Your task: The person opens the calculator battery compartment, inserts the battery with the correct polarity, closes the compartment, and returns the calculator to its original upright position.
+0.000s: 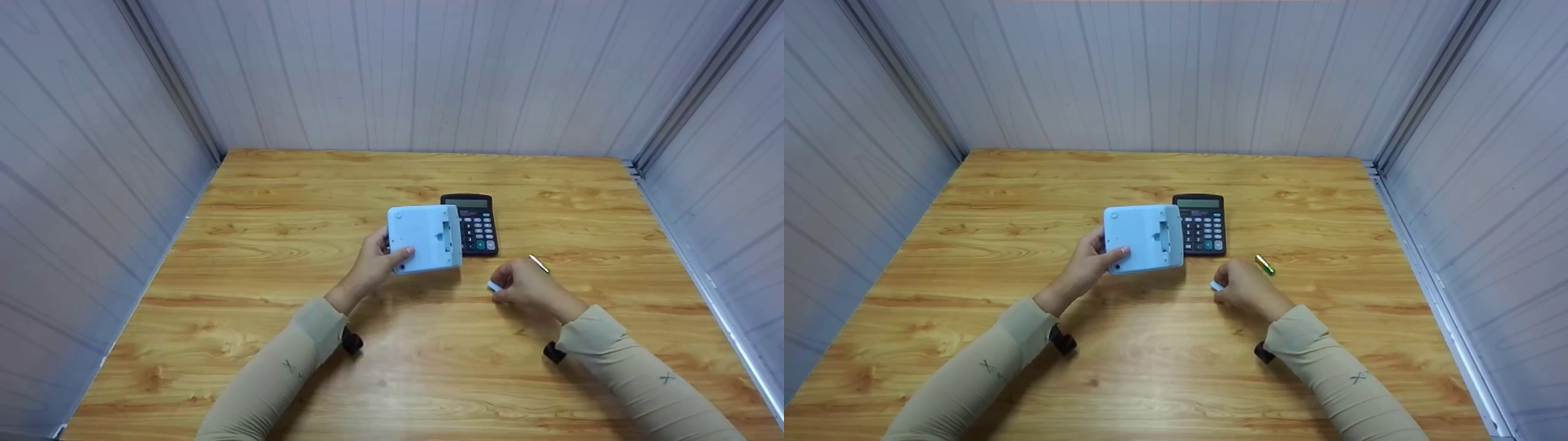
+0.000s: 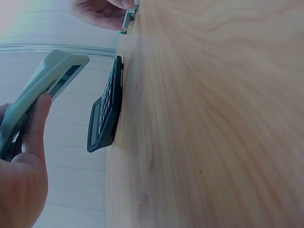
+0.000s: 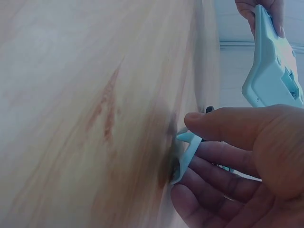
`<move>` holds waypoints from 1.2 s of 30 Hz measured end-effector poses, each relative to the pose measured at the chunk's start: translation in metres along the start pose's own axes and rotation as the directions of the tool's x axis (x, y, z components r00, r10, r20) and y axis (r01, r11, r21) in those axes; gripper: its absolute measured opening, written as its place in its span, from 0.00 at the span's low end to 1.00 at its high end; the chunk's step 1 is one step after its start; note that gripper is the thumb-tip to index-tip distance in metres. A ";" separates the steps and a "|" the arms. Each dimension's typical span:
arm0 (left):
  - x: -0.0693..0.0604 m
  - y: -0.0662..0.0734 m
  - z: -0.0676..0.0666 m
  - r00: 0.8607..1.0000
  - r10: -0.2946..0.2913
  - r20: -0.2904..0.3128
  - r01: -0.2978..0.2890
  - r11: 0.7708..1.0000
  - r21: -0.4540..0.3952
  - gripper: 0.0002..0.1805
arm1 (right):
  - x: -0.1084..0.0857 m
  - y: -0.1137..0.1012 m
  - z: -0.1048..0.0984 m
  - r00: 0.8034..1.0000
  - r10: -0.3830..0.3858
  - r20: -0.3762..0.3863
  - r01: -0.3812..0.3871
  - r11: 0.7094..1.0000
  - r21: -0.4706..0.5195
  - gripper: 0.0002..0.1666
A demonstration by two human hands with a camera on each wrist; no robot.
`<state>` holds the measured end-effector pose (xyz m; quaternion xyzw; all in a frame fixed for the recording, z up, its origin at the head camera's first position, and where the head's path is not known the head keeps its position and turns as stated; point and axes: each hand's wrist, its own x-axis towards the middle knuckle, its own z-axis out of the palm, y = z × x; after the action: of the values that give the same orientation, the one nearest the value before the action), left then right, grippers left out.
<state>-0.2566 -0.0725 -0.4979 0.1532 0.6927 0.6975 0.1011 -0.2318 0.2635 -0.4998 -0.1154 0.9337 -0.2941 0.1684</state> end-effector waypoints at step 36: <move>0.000 -0.003 -0.002 0.999 -0.028 -0.017 0.028 1.000 0.012 0.32 | -0.004 0.013 -0.040 0.986 0.015 -0.165 -0.004 0.998 0.069 0.28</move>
<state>-0.2575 -0.0740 -0.5007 0.1383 0.6998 0.6931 0.1041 -0.2446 0.2956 -0.4754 -0.0803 0.9343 -0.3338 0.0957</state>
